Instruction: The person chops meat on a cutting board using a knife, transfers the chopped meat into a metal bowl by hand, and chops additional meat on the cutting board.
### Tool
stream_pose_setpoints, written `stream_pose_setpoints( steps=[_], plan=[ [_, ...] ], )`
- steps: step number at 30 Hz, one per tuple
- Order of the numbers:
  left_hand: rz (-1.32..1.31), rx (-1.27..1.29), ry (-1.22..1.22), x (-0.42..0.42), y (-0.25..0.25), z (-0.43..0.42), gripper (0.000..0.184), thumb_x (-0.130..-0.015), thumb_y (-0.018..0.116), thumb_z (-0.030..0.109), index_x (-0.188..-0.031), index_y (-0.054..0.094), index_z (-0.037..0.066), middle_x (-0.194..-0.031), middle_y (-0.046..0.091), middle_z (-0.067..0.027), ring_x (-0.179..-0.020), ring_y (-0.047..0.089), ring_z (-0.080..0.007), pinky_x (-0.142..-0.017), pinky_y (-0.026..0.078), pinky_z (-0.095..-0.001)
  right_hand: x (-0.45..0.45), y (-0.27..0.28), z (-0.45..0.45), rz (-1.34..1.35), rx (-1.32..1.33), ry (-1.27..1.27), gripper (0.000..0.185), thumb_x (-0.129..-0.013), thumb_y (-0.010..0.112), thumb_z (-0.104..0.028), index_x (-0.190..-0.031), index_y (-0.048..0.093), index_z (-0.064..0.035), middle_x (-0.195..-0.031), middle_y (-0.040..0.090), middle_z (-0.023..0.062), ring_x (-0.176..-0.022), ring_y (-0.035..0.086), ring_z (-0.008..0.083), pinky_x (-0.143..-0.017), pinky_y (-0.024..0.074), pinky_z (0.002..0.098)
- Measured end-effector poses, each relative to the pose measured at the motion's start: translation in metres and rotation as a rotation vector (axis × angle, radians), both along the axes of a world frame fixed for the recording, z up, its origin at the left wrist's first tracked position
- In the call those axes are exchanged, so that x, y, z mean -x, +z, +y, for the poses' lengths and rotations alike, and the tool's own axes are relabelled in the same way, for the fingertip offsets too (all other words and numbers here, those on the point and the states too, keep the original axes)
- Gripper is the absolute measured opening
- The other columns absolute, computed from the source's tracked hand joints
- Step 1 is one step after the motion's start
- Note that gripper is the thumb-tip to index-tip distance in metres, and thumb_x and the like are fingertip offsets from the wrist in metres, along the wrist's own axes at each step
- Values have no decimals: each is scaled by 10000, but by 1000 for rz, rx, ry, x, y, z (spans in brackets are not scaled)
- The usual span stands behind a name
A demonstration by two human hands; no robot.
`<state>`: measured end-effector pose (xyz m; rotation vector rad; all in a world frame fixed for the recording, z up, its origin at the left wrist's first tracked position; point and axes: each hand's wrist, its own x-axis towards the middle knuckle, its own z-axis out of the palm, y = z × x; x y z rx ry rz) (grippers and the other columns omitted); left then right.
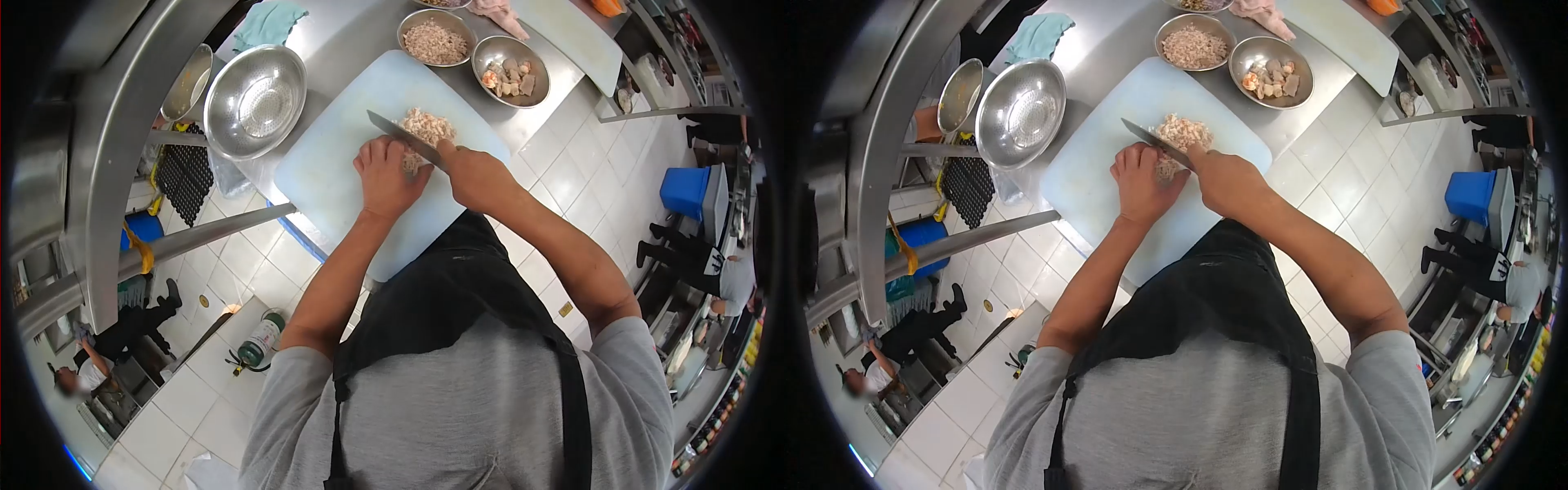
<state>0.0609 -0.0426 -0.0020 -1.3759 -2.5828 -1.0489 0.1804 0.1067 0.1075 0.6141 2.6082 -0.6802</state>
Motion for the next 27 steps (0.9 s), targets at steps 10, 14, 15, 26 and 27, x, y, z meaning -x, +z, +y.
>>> stream_pose_setpoints(
  steps=[10,14,15,26,27],
  plan=[
    [-89,34,-182,30,2,-14,307,-838,825,218,-1117,728,133,-1147,654,-68,-1146,581,-342,-976,452,-510,-12,-10,1,65,-59,23,314,-944,595,-2,-1250,522,15,-1048,723,274,-876,766,458,-772,625,539],
    [-84,85,-237,40,5,-15,239,-855,793,181,-1083,765,114,-1064,673,-81,-1046,616,-344,-916,493,-491,-24,13,-24,26,-106,8,250,-958,583,-3,-1201,522,6,-999,709,250,-822,772,428,-712,631,514],
    [-88,84,-253,40,8,-14,223,-858,786,171,-1073,773,110,-1045,675,-82,-1025,621,-342,-906,499,-489,-26,9,-27,13,-124,2,235,-963,580,-5,-1190,522,3,-984,706,244,-815,773,420,-700,631,509],
    [-10,88,-206,34,7,-17,197,-850,833,176,-1031,786,114,-1031,682,-58,-1048,630,-313,-897,483,-469,-24,-16,-26,105,-52,-1,254,-949,581,6,-1194,513,9,-946,710,250,-823,767,434,-692,625,513],
    [-9,99,-220,34,4,-15,198,-848,837,178,-1031,788,120,-1033,683,-50,-1054,630,-308,-896,479,-467,-25,-19,-28,125,-56,-15,229,-974,571,-17,-1197,528,10,-947,713,247,-818,771,422,-683,630,506]
  ],
)
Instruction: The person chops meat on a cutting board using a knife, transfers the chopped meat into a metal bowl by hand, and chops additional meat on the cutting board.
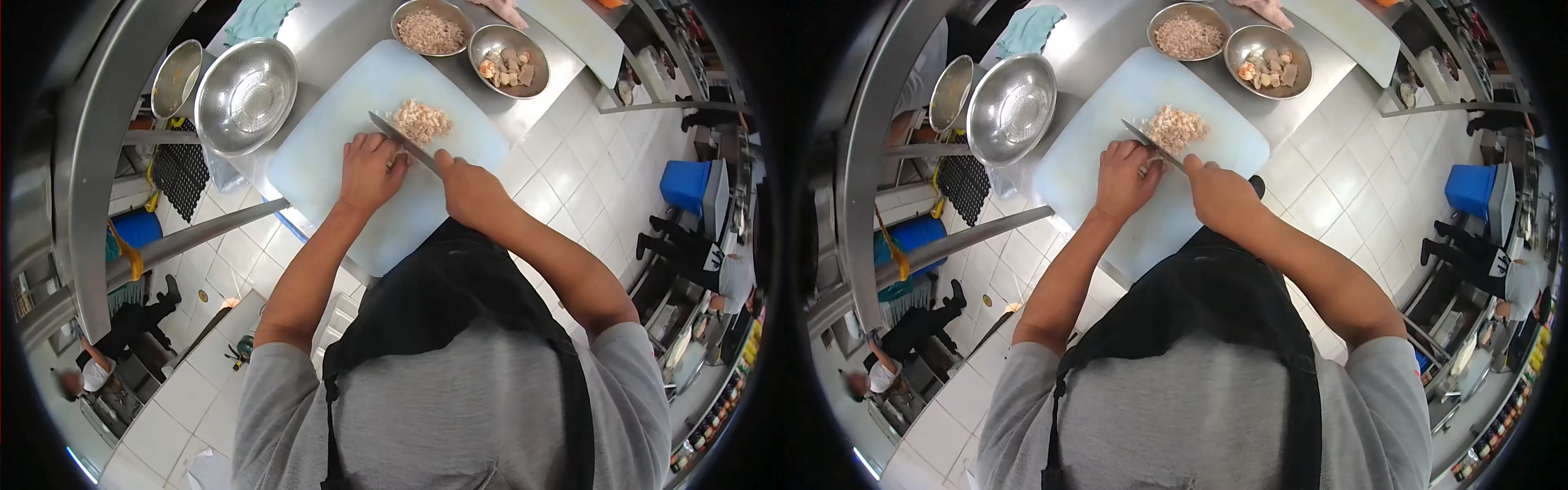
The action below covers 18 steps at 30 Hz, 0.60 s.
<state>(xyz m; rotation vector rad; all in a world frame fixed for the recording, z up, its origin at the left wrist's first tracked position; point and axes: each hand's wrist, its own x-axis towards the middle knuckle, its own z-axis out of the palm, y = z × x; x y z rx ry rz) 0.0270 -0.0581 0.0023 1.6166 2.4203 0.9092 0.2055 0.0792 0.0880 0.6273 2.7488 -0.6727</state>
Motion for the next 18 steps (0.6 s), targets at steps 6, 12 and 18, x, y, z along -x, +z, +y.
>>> stream_pose_setpoints(
  steps=[6,12,18],
  plan=[
    [16,-14,-17,3,0,2,198,-853,837,180,-1041,796,131,-1035,692,-31,-1050,633,-299,-903,480,-463,10,25,11,-43,-4,50,248,-963,594,-12,-1200,522,6,-962,715,255,-836,769,446,-707,630,524],
    [-37,-9,-6,2,-6,-2,234,-850,855,217,-1052,775,129,-1069,680,-51,-1088,617,-318,-931,470,-473,9,-3,2,-4,33,-22,256,-962,609,-24,-1204,531,3,-956,726,252,-863,769,452,-749,631,528],
    [-7,60,24,-9,-4,4,419,-798,863,248,-1161,683,139,-1239,605,-87,-1211,546,-352,-982,429,-511,20,13,31,-146,89,63,365,-940,593,14,-1291,493,-1,-1027,733,286,-941,753,478,-788,603,561]
  ],
)
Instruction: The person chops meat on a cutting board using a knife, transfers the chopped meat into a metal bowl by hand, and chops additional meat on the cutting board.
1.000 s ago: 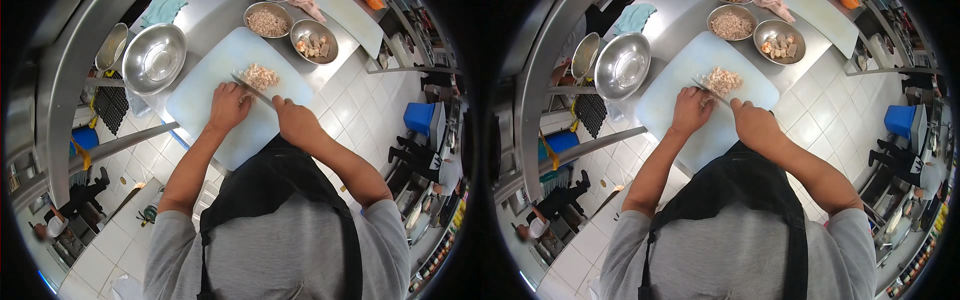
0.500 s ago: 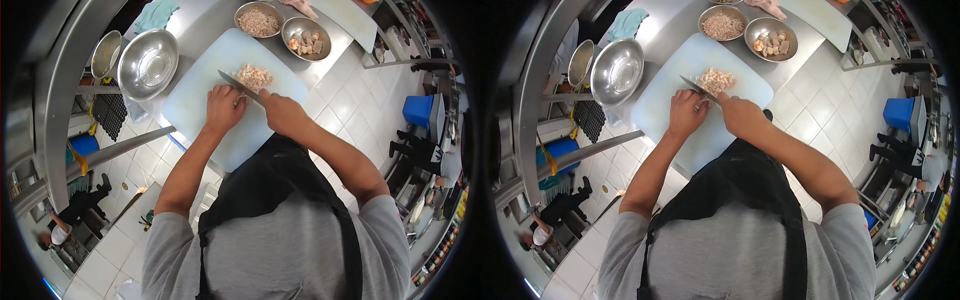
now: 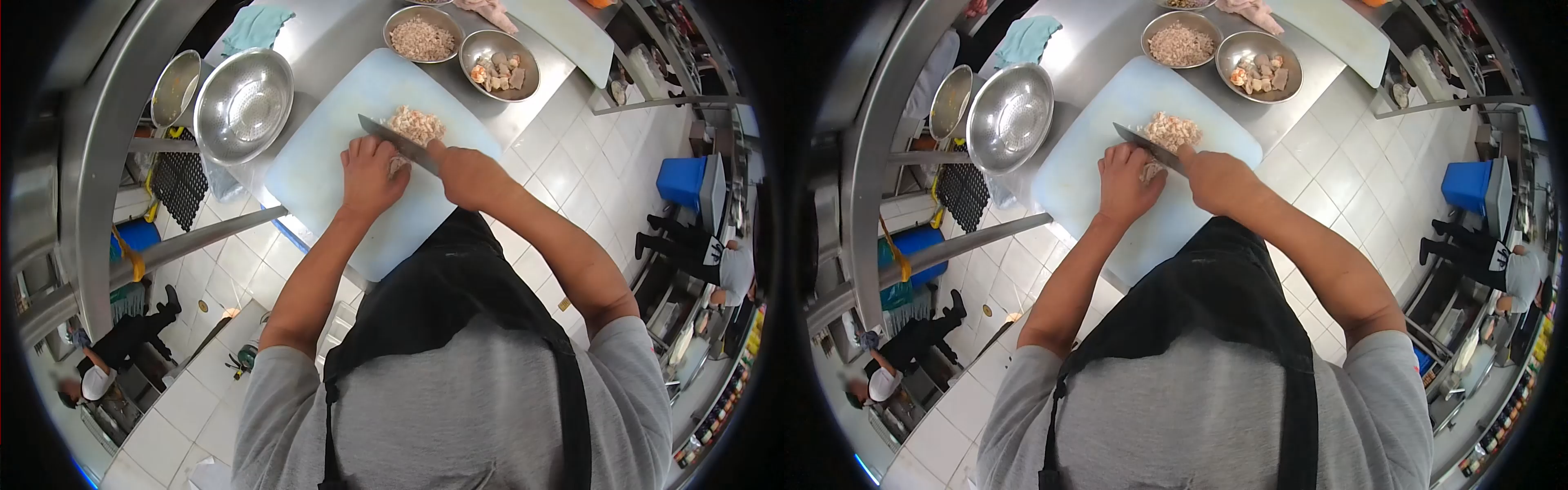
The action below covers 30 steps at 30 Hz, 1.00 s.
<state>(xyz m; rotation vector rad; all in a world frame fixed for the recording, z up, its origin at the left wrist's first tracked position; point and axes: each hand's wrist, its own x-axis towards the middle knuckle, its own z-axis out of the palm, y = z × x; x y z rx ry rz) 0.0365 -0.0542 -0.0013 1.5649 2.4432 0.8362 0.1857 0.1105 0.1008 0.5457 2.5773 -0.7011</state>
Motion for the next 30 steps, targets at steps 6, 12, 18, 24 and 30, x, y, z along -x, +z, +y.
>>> stream_pose_setpoints(
  steps=[6,12,18,24,30],
  plan=[
    [-32,-159,112,4,13,-9,372,-815,866,241,-1110,707,79,-1162,646,-99,-1126,589,-365,-973,470,-507,-19,4,-19,87,-73,-35,350,-949,593,0,-1286,499,2,-971,718,264,-871,753,465,-741,605,552],
    [-69,-47,28,14,7,-14,325,-831,854,191,-1093,710,63,-1048,678,-124,-1018,621,-372,-950,499,-482,2,6,-21,118,-143,45,212,-986,563,-25,-1193,525,-1,-932,705,231,-799,775,407,-678,629,507],
    [-60,-81,30,11,-3,-20,184,-879,790,134,-1042,728,75,-1062,686,-107,-1013,617,-370,-921,499,-491,-15,-15,-38,184,-101,-12,217,-992,565,-35,-1204,533,0,-944,708,232,-823,773,410,-678,631,497],
    [-68,-118,92,6,3,-16,153,-870,781,89,-1008,720,62,-1030,677,-115,-985,616,-377,-911,510,-491,-3,14,-29,137,-110,54,227,-982,581,-32,-1202,534,-3,-946,713,239,-818,770,417,-701,634,500],
    [-40,-185,66,4,-5,-21,156,-851,785,109,-992,724,81,-1025,673,-105,-1014,611,-374,-924,501,-492,-5,-17,-39,165,-107,3,239,-985,587,-43,-1213,537,8,-958,717,243,-833,779,417,-703,640,489]
  ],
)
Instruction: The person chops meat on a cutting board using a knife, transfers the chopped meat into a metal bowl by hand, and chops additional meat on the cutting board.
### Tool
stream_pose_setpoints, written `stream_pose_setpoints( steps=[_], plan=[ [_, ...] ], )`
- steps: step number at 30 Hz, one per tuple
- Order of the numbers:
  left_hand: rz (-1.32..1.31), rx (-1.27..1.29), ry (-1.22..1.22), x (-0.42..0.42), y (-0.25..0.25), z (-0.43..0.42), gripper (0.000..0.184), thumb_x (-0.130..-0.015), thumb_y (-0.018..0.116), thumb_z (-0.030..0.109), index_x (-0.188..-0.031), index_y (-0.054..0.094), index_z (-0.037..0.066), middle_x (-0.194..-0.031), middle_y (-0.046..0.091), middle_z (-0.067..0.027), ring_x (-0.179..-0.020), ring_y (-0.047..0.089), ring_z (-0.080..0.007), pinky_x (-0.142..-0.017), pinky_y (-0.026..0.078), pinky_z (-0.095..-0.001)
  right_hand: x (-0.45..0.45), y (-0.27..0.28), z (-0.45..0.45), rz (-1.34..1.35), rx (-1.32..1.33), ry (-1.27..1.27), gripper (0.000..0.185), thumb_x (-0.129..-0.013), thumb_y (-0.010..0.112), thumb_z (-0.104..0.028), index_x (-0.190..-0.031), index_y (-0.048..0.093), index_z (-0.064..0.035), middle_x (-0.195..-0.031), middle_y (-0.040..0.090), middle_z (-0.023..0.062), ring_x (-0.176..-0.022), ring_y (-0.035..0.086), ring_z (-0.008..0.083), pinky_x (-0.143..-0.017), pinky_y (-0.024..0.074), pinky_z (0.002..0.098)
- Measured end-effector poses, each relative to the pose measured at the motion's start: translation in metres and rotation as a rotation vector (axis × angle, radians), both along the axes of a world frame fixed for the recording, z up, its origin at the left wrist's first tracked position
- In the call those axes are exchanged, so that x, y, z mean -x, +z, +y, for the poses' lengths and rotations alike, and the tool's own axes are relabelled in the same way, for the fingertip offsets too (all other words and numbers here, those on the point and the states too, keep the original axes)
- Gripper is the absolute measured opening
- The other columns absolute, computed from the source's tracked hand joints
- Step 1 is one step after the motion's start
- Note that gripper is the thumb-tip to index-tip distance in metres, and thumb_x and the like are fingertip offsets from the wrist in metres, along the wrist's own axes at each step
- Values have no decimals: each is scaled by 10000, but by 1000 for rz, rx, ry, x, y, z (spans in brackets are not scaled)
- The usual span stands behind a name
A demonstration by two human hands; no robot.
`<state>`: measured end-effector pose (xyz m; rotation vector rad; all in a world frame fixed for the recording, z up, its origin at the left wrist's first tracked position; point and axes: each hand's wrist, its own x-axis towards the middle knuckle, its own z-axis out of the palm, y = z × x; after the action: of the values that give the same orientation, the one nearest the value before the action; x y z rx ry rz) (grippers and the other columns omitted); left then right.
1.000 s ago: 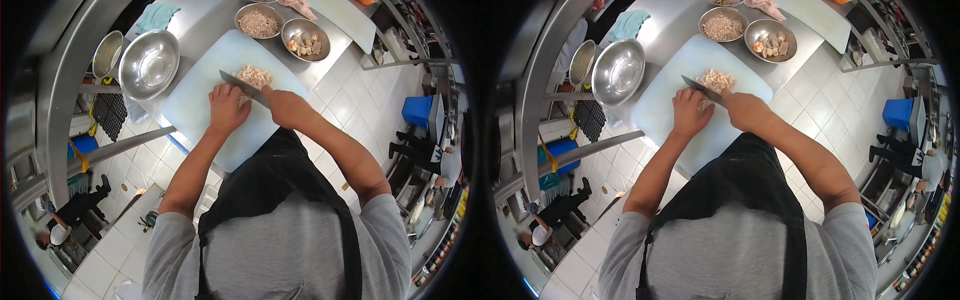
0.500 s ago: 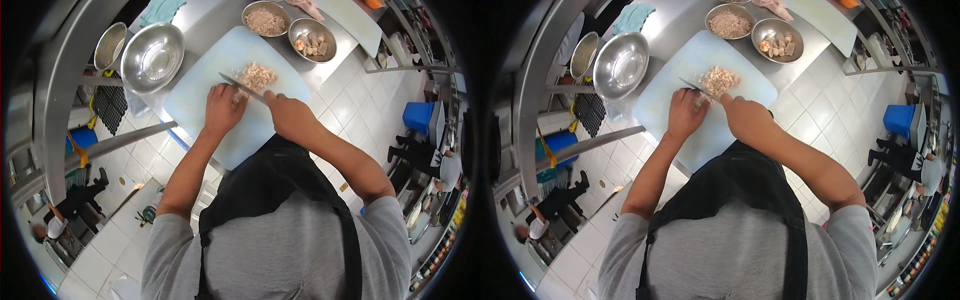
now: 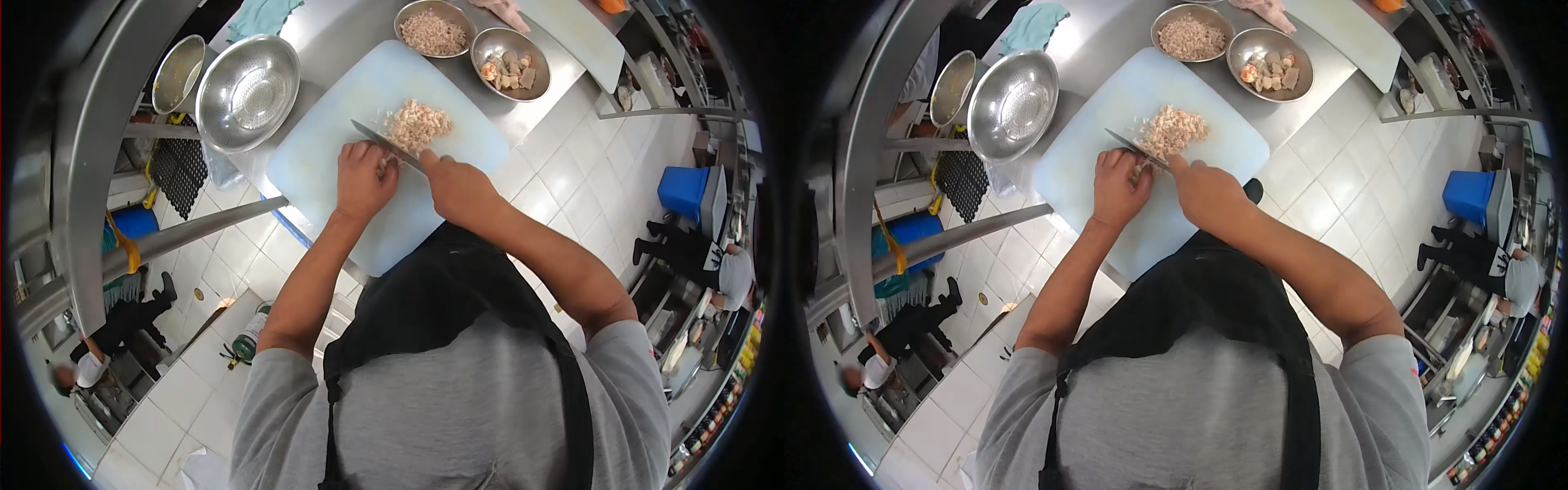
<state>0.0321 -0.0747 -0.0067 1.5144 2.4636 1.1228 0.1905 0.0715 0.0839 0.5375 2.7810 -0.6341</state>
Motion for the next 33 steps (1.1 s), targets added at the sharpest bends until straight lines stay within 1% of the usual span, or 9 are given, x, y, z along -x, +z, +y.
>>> stream_pose_setpoints(
  steps=[6,8,12,15,18,21,24,27,33],
  plan=[
    [-18,-28,29,-2,11,-6,200,-825,799,101,-1009,726,69,-1048,668,-116,-1059,601,-374,-949,498,-492,-4,39,2,-94,76,-3,318,-927,580,32,-1237,514,11,-996,708,271,-868,761,447,-730,621,525],
    [-1,3,9,-2,6,-10,210,-832,803,91,-1021,715,62,-1051,665,-114,-1030,602,-363,-933,504,-482,-9,9,-5,-40,58,8,258,-977,572,-25,-1230,535,4,-979,719,256,-862,771,434,-743,631,516],
    [-37,41,-20,0,8,-5,216,-832,801,106,-1026,717,57,-1057,659,-120,-1050,600,-381,-946,496,-488,13,4,6,0,35,15,221,-1007,566,-61,-1219,547,-3,-941,717,235,-857,773,433,-749,638,506],
    [5,-21,50,-1,15,-9,200,-844,798,113,-1022,721,65,-1044,661,-120,-1046,604,-382,-933,499,-489,9,26,10,-23,39,54,360,-936,593,20,-1288,516,16,-979,699,264,-875,764,445,-726,621,519],
    [-36,58,47,3,10,-14,172,-856,793,114,-1011,730,72,-1013,667,-119,-1024,611,-383,-913,504,-496,-5,24,0,-100,33,47,373,-940,593,14,-1305,519,14,-986,703,265,-870,765,435,-703,622,507],
    [-39,69,10,5,7,-12,146,-870,783,112,-1002,731,73,-996,680,-117,-999,615,-381,-898,504,-498,5,7,-3,-26,15,41,359,-937,596,15,-1287,520,11,-993,704,267,-860,765,427,-705,622,509],
    [-29,30,9,6,7,-12,151,-874,780,115,-1014,741,75,-996,691,-119,-977,616,-381,-893,501,-496,17,22,8,-63,-14,108,232,-1000,583,-64,-1224,558,-13,-996,723,244,-867,780,401,-720,636,492],
    [-34,5,32,3,4,-15,177,-875,787,128,-1039,749,70,-1017,700,-123,-994,620,-378,-906,505,-492,0,37,1,-46,45,49,265,-988,579,-40,-1250,550,-10,-1016,722,259,-881,775,417,-747,635,497],
    [-9,-67,57,1,9,-15,174,-884,798,144,-1021,732,60,-1035,708,-129,-1006,632,-382,-902,505,-501,2,-7,-1,40,44,48,377,-916,613,11,-1281,519,28,-982,703,253,-849,761,424,-699,615,498]
  ],
)
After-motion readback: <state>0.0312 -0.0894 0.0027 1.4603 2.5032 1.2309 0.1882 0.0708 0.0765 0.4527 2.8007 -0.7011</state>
